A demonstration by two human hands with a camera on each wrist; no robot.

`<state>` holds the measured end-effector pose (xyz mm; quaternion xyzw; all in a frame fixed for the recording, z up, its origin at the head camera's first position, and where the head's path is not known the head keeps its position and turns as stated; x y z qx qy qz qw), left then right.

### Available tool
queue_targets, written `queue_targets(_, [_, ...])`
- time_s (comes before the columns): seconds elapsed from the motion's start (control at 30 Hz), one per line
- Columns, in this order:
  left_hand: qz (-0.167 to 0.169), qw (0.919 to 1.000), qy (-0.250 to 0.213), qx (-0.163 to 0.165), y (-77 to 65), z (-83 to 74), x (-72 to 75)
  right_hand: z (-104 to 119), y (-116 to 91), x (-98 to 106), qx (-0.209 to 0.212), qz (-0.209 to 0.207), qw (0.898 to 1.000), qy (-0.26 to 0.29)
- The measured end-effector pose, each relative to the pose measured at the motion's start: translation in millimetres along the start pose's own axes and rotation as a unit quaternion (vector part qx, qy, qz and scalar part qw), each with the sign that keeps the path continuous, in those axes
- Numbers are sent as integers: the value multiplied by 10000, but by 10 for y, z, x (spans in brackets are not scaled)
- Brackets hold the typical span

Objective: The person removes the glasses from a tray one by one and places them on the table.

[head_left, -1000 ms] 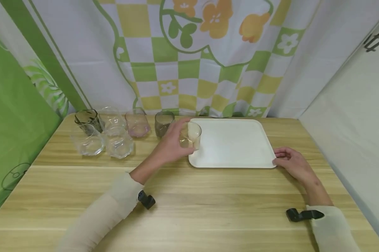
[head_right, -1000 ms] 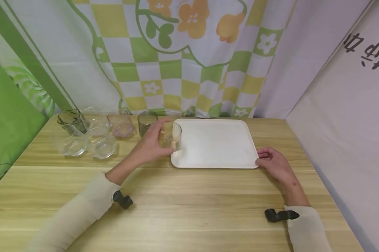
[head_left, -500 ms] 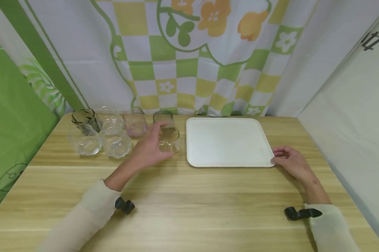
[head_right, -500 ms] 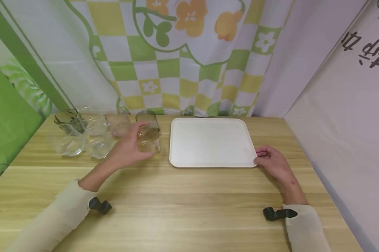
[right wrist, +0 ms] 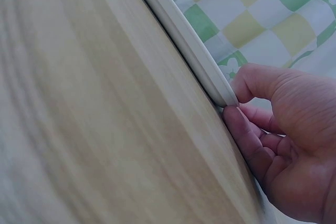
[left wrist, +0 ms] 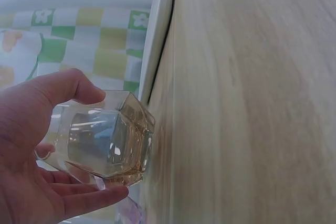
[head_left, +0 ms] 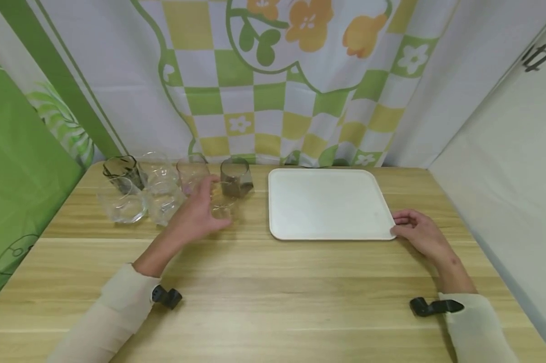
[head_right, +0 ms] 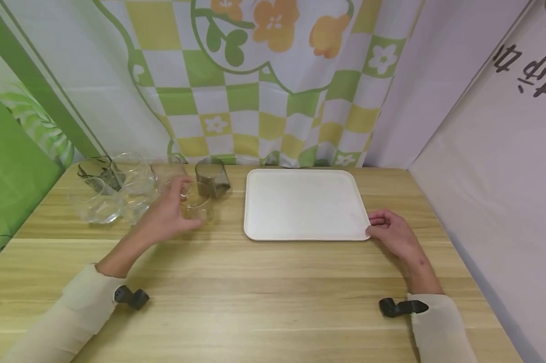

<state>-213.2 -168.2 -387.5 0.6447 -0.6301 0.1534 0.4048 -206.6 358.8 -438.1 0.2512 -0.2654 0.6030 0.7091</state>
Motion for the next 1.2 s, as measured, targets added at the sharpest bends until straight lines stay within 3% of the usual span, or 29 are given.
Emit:
queue_targets(0.47, [91,9999,38,120,-16,78,19,21,-23,10,10,83,9999,-110])
queue_targets(0.77, [68,9995,-221,202,-7,118,17,27,-28,45,25,67,9997,-221])
queue_targets(1.07, [81,9996,-198,187,-58,158,25,190,-58,67,388,266,9973,-568])
queue_targets(1.2, [69,9999,-87,95,-84,118,34,346,-43,64,842,154,9929,-820])
Point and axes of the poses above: each hand's wrist, its own y-axis towards the middle knuckle, its own x-axis out of the back of the hand, z = x × y, the point moved 3 cm from there along y, towards the middle knuckle, and after that the axes turned 12 degrees about -z, right-handed, at the moved point
